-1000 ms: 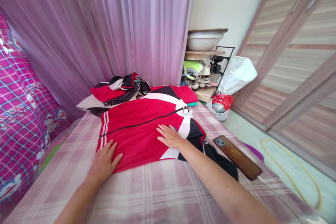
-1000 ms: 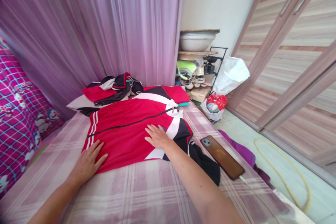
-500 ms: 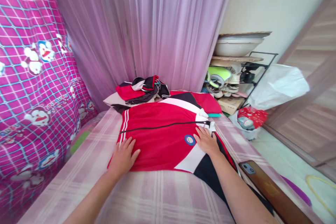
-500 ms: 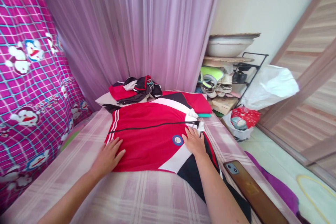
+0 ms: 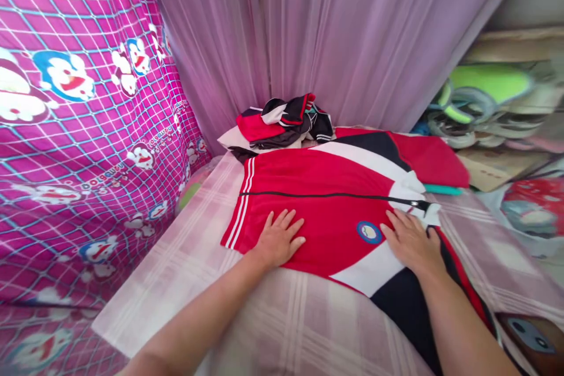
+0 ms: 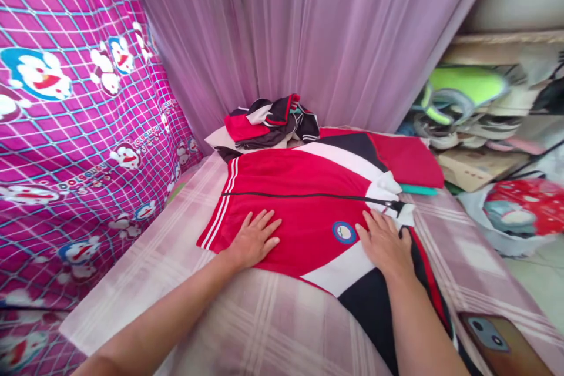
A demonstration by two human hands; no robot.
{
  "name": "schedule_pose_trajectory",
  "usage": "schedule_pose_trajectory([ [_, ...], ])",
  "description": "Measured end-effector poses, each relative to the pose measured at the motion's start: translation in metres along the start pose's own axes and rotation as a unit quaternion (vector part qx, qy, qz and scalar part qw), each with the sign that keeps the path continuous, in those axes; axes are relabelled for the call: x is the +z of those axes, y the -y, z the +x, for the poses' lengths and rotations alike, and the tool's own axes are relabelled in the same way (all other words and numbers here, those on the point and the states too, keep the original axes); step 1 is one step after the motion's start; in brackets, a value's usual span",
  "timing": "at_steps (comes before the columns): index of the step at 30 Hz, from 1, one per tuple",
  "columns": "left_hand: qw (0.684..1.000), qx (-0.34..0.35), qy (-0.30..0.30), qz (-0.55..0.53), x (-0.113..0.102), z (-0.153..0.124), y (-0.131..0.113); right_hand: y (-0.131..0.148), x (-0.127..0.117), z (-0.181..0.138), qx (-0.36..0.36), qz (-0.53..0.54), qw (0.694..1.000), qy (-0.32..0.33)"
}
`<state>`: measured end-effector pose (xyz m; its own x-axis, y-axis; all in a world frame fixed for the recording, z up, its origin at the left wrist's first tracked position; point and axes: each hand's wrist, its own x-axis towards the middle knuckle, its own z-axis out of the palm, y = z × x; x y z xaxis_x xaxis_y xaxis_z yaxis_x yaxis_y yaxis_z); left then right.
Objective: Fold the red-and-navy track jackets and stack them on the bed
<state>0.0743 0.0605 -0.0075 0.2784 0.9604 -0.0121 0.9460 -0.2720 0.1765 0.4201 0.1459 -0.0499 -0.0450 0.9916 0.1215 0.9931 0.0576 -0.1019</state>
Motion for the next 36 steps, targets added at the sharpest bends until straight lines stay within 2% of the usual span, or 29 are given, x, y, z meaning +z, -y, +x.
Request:
schedule_pose_trajectory([
  [5,0.995,-0.042,-0.063,0.063,-0.007,-0.025,0.052,0.003,-0.007,0.001,0.004,-0.005,1.0,0.013],
  [8,0.989,-0.098,-0.099,0.053,-0.013,-0.037,0.081,0.008,-0.014,-0.001,-0.002,-0.004,1.0,0.006],
  [11,0.978,-0.174,-0.112,0.025,-0.021,-0.05,0.106,0.01,-0.022,-0.005,0.0,0.008,1.0,-0.03],
  [14,0.967,-0.227,-0.107,0.036,-0.03,-0.058,0.122,0.009,-0.032,-0.012,0.062,0.026,0.994,-0.087],
  [16,0.965,-0.238,-0.103,0.05,-0.034,-0.057,0.128,0.006,-0.039,-0.017,0.128,0.038,0.986,-0.104],
  [18,0.964,-0.245,-0.091,0.042,-0.038,-0.052,0.131,0.004,-0.045,-0.02,0.179,0.048,0.978,-0.093],
  [23,0.95,-0.304,-0.046,-0.052,-0.046,-0.036,0.13,0.001,-0.061,-0.016,0.234,0.048,0.97,-0.038],
  [28,0.943,-0.323,-0.05,-0.056,-0.05,-0.033,0.13,-0.01,-0.074,0.006,0.168,0.008,0.985,-0.024],
  [31,0.942,-0.325,-0.045,-0.063,-0.054,-0.033,0.13,-0.02,-0.071,0.021,0.131,-0.013,0.991,-0.008],
  [36,0.941,-0.325,-0.049,-0.079,-0.056,-0.033,0.129,-0.036,-0.064,0.038,0.035,-0.048,0.998,-0.034],
])
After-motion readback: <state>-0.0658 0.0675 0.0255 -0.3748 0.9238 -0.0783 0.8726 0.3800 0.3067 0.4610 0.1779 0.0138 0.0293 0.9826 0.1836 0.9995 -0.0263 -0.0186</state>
